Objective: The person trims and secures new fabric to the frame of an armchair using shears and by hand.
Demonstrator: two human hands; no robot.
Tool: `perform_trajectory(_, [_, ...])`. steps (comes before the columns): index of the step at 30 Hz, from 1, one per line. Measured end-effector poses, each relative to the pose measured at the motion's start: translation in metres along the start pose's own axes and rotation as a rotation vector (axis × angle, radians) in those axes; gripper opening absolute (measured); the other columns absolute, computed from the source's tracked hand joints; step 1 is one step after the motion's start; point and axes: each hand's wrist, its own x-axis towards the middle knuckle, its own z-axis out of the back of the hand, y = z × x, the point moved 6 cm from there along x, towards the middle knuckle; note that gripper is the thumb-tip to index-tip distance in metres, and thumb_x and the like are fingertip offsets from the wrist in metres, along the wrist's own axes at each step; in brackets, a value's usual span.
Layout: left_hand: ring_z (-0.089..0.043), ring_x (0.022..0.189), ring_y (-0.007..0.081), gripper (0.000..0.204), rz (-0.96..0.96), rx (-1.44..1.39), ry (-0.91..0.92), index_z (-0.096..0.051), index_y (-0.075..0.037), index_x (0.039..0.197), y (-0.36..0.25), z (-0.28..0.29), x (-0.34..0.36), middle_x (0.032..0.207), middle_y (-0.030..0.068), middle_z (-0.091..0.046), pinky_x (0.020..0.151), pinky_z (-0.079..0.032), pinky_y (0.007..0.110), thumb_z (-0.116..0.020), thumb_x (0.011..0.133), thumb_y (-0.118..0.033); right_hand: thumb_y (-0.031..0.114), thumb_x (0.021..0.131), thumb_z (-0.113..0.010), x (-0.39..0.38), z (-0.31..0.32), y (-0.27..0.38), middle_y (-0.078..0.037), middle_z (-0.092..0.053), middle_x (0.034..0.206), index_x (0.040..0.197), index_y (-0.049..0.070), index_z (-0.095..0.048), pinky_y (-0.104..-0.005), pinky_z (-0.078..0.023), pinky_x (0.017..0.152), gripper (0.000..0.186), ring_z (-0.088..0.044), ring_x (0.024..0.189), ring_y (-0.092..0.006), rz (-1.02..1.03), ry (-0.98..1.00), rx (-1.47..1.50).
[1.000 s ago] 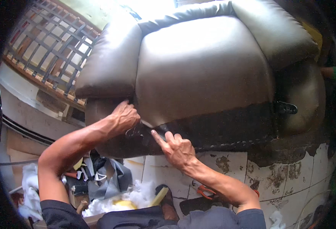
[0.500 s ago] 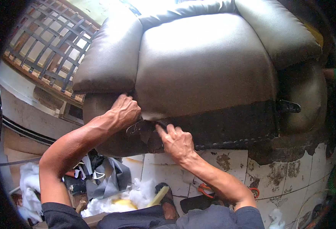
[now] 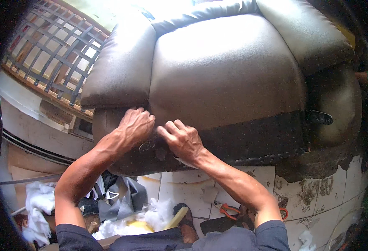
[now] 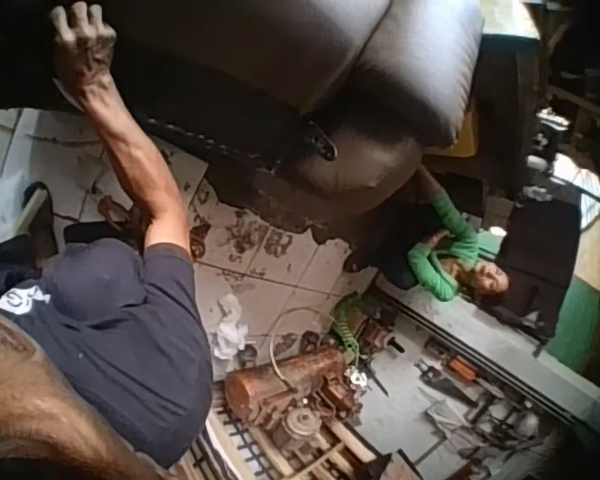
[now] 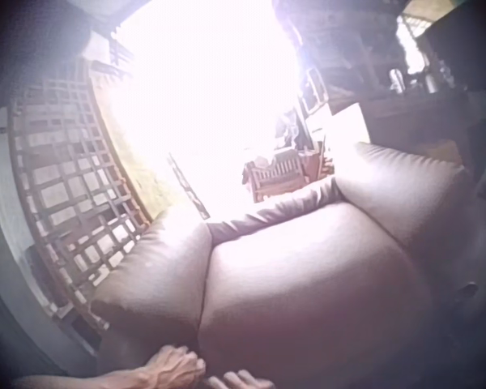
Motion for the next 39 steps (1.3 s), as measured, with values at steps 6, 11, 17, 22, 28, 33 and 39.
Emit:
perform_trajectory(6, [-0.074, 0.088, 0.0309, 0.019, 0.014, -0.060, 0.004, -0.072, -0.005, 0.103, -0.011, 0.005, 0.010, 0.083, 0.0155, -0.074, 0.075, -0.058, 0.044, -0.059, 0.091, -0.011, 0.000, 0.082, -0.065, 0.001, -0.009, -0.058, -0.010, -0.058, 0.094, 0.090, 0.007, -0.066, -0.0343, -0.060, 0.058, 0.010, -0.065, 0.082, -0.0235, -0.365, -0.004, 0.149])
perform_trajectory(11, [-0.075, 0.082, 0.0297, 0.021, -0.140, 0.055, 0.285, -0.077, -0.010, 0.089, -0.014, -0.027, 0.003, 0.085, 0.0156, -0.075, 0.072, -0.057, 0.044, -0.058, 0.093, -0.016, 0.001, 0.077, -0.069, -0.006, -0.012, -0.016, -0.008, -0.056, 0.093, 0.098, 0.009, -0.071, -0.0339, -0.060, 0.060, 0.022, -0.064, 0.083, -0.0224, 0.033, -0.023, 0.045])
perform_trajectory(17, [-0.073, 0.099, 0.0276, 0.018, -0.234, 0.012, 0.454, -0.078, -0.017, 0.087, -0.012, -0.035, 0.009, 0.097, 0.0080, -0.078, 0.092, -0.048, 0.049, -0.064, 0.089, -0.028, -0.002, 0.071, -0.071, -0.008, -0.006, -0.017, -0.007, -0.053, 0.090, 0.103, 0.008, -0.073, -0.0346, -0.059, 0.061, 0.033, -0.062, 0.080, -0.0227, -0.006, -0.053, 0.067])
perform_trajectory(22, [-0.074, 0.091, 0.0320, 0.012, -0.404, -0.123, 0.383, -0.075, -0.011, 0.088, -0.011, -0.044, 0.012, 0.097, 0.0140, -0.076, 0.086, -0.056, 0.048, -0.063, 0.088, -0.014, 0.002, 0.076, -0.069, -0.020, 0.001, 0.000, -0.012, -0.059, 0.096, 0.095, 0.003, -0.065, -0.0333, -0.062, 0.062, 0.019, -0.066, 0.086, -0.0243, 0.041, 0.007, 0.137])
perform_trajectory(28, [-0.068, 0.110, 0.0282, 0.015, -0.363, 0.052, 0.498, -0.076, -0.017, 0.097, -0.014, -0.056, 0.010, 0.107, 0.0087, -0.075, 0.105, -0.044, 0.055, -0.069, 0.085, -0.024, 0.003, 0.078, -0.073, -0.033, 0.005, -0.017, -0.010, -0.061, 0.092, 0.102, 0.006, -0.062, -0.0389, -0.059, 0.063, 0.026, -0.068, 0.084, -0.0273, -0.151, -0.054, 0.253])
perform_trajectory(33, [-0.067, 0.112, 0.0264, 0.018, -0.313, -0.019, 0.423, -0.076, -0.017, 0.095, -0.015, -0.053, 0.014, 0.105, 0.0088, -0.074, 0.103, -0.043, 0.052, -0.072, 0.083, -0.029, 0.014, 0.087, -0.072, -0.018, 0.002, -0.019, -0.012, -0.062, 0.097, 0.108, 0.005, -0.060, -0.0416, -0.060, 0.065, 0.025, -0.070, 0.083, -0.0322, -0.305, -0.034, 0.243])
perform_trajectory(39, [-0.067, 0.112, 0.0271, 0.014, -0.299, 0.032, 0.439, -0.076, -0.018, 0.091, -0.012, -0.054, 0.012, 0.101, 0.0081, -0.075, 0.103, -0.043, 0.053, -0.070, 0.084, -0.028, 0.017, 0.091, -0.070, -0.014, -0.006, -0.007, -0.012, -0.061, 0.097, 0.105, 0.004, -0.063, -0.0391, -0.060, 0.063, 0.020, -0.070, 0.085, -0.0287, -0.323, -0.009, 0.117])
